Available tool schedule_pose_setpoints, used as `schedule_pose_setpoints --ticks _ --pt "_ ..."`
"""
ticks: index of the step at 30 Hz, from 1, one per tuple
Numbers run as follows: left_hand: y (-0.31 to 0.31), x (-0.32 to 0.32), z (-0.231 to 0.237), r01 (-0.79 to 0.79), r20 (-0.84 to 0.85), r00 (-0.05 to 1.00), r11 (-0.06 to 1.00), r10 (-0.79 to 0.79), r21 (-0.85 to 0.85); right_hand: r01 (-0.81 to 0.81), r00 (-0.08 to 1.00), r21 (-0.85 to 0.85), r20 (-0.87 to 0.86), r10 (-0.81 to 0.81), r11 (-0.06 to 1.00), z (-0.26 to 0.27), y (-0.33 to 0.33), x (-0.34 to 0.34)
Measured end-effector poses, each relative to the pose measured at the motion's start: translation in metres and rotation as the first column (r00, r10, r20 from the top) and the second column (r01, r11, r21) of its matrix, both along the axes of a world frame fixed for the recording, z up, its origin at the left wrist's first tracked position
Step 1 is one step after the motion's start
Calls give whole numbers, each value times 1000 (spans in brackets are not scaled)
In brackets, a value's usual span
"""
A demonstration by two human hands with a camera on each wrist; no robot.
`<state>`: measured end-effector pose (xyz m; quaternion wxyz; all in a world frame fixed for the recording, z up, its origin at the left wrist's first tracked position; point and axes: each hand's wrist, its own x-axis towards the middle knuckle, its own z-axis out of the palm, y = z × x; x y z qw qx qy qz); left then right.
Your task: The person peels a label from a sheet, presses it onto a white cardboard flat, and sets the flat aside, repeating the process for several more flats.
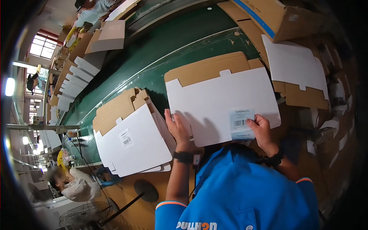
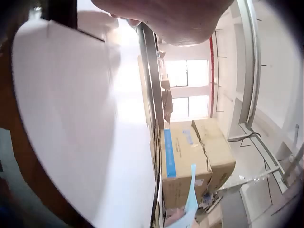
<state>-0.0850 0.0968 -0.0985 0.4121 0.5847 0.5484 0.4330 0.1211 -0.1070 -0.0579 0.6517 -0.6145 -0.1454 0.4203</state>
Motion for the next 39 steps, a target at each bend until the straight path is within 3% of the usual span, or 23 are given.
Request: schedule_pose_setpoints --ticks 1,2,9,13,14,15,17,20,21,22,23,24,25,27,31,34,39 --pt "12 -7 0 -18 -60 998 1000 17 -19 -6 1000 13 -5 6 1000 0 2 -1" --pt "23 -17 -2 29 -70 997 981 -44 -191 -13 1000 23 -9 13 1000 2 3 -2" --pt "18 -18 -4 38 -492 866 994 -85 -105 -83 996 16 -44 84 996 12 8 -4" --pt "12 -37 2 40 -473 875 989 -104 -144 -121 993 -13 0 121 993 6 -4 0" --pt "9 -44 -1 66 -458 883 994 -99 -87 -137 990 -38 28 138 990 6 -7 0" --pt "17 -69 -46 102 -278 954 993 -113 -55 -151 986 -61 56 155 987 5 -8 1" --pt "9 -60 -23 94 -249 963 994 -103 -50 -124 991 -14 54 124 992 5 -6 -1" --pt "-31 -7 34 214 -203 959 975 -199 55 -148 982 -2 122 147 989 4 -1 -1" --pt "-47 11 49 316 -26 946 938 -322 -140 -169 974 -8 153 168 986 2 -1 -2" --pt "-60 25 49 429 336 888 832 -315 -351 -197 961 -44 187 202 979 -1 -2 -2" --pt "-73 42 67 531 413 838 705 -356 -470 -180 968 -23 173 181 983 -1 -1 -3" --pt "-81 55 68 674 568 722 587 -395 -449 -160 974 -5 159 159 987 -1 1 -5" --pt "-91 65 64 728 685 657 499 -314 -470 -138 980 13 145 135 990 0 3 -6" --pt "-99 81 78 660 654 730 456 -198 -598 -165 978 18 131 162 986 3 5 -5" --pt "-102 92 64 578 599 776 600 -197 -553 -26 1000 66 15 25 997 15 14 -13" --pt "-106 95 61 514 555 814 659 -172 -549 -144 976 -72 154 154 987 -6 2 -3" --pt "-105 98 49 427 550 835 637 -7 -642 -106 962 -147 234 139 983 -16 1 -6"
